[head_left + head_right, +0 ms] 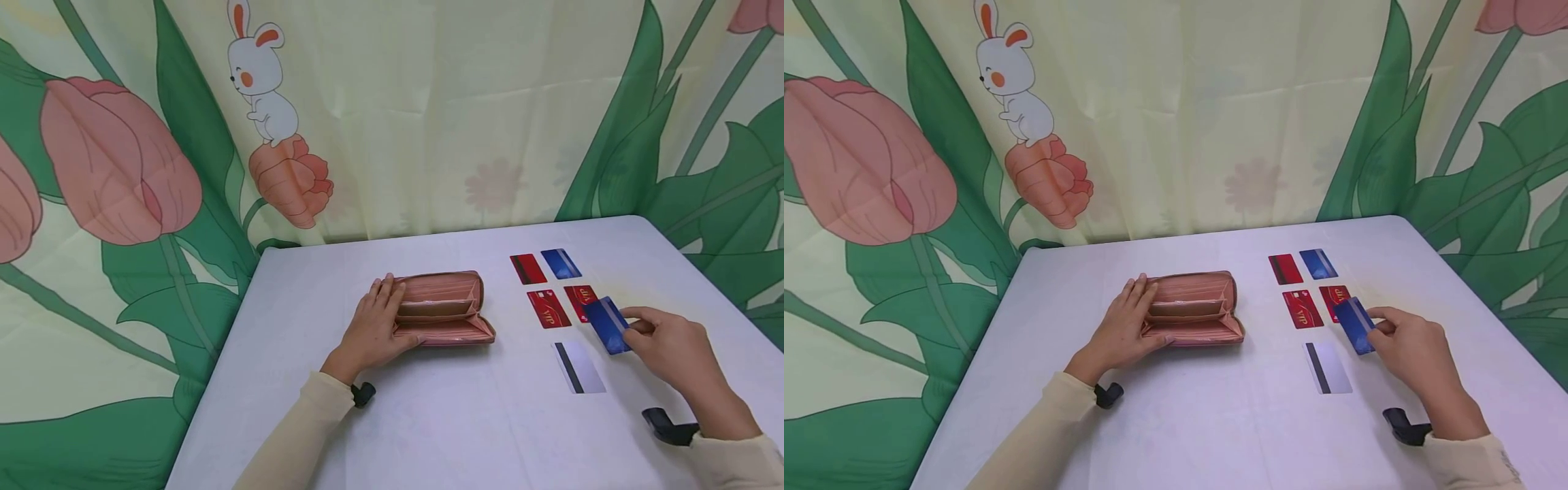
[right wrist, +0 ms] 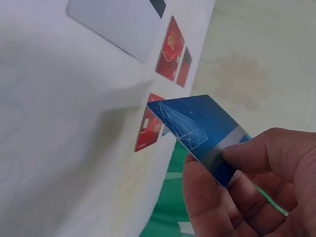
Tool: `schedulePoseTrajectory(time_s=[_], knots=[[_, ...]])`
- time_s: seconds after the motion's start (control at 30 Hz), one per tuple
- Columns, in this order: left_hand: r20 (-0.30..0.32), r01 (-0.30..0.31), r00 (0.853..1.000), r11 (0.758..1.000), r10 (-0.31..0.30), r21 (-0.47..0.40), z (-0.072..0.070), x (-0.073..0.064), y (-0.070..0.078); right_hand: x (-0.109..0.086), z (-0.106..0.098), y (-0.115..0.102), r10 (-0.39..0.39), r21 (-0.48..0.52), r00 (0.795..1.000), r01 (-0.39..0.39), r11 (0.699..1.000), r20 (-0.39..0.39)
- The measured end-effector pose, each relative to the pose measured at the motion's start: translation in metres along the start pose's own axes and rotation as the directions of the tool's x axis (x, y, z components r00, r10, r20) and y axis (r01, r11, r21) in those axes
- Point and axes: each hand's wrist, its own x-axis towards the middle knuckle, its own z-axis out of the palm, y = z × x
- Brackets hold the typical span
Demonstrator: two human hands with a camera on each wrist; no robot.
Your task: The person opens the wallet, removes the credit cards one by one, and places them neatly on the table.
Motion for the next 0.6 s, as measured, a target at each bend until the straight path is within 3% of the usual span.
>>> schedulePoseTrajectory(time_s=[0.33,0.6], knots=[[-0.007,-0.004,1.000,1.000,0.003,-0.009,0.000,-0.001,-0.002,-0.002,0.001,0.018,0.081,0.005,0.988,-0.082,0.997,0.131],[0.000,-0.005,1.000,1.000,0.005,-0.008,-0.001,-0.001,-0.002,-0.007,0.003,0.030,0.157,0.033,0.942,-0.174,0.984,0.298]])
